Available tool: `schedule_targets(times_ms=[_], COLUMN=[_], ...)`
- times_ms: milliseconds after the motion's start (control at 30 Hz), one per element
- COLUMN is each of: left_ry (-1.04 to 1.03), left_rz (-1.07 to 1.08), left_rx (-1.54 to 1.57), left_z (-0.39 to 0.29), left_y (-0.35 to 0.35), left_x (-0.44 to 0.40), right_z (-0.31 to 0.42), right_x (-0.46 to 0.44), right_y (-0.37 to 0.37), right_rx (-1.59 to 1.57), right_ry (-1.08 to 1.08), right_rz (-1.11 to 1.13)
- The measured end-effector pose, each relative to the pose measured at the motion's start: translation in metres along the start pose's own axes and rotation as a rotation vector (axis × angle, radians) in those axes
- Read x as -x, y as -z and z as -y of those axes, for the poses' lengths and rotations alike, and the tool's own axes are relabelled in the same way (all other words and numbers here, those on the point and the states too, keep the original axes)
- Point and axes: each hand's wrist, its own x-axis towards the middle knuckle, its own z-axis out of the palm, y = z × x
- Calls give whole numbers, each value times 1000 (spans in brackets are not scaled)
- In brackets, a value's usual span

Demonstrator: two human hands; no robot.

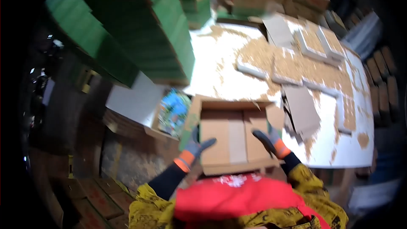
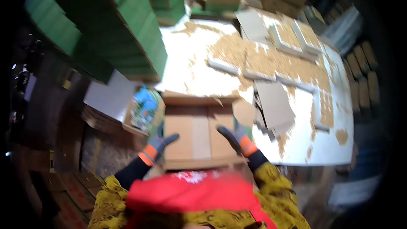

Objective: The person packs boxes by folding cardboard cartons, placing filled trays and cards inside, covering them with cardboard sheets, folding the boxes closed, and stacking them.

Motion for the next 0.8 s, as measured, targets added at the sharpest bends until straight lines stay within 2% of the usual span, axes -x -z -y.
schedule_targets(times_ms=[67,100,133,167,200,267,300,333,400,467,533,633,700,733,767,800], left_ry=[24,-40,-120,69,-133,-686,-826,-758,-1046,-1115,-1275,-1076,-1067,-1061,-1055,-1046], left_rz=[67,62,143,123,118,-13,-113,-138,-373,-321,-711,-146,-197,-224,-251,-275], left_rx=[41,39,32,214,192,10,32,271,544,643,122,397,281,218,150,80], left_z=[-38,-41,-96,-103,-111,-152,-175,-193,-251,-287,-345,-400,-398,-394,-391,-386], left_y=[8,14,17,32,47,93,123,160,232,320,369,398,412,417,423,426], left_x=[-1,-9,0,-24,-40,-75,-98,-134,-171,-222,-234,-233,-253,-266,-280,-296], right_z=[-18,4,31,62,68,9,42,85,152,224,292,376,435,444,474,512], right_x=[-6,-10,1,3,-9,-77,-73,-74,-86,-114,-145,-203,-222,-265,-258,-209], right_y=[7,8,11,13,22,50,62,72,89,102,112,114,97,115,76,15], right_rx=[-5,-311,-614,-670,-823,-691,-782,-869,-965,-1011,-1039,-1073,-1182,-279,-169,-866], right_ry=[235,243,229,278,272,573,623,682,826,972,1094,1169,977,1316,1380,1000], right_rz=[-152,-99,-33,-48,9,-313,-343,-330,-304,-254,-163,-15,-192,-340,-399,-204])
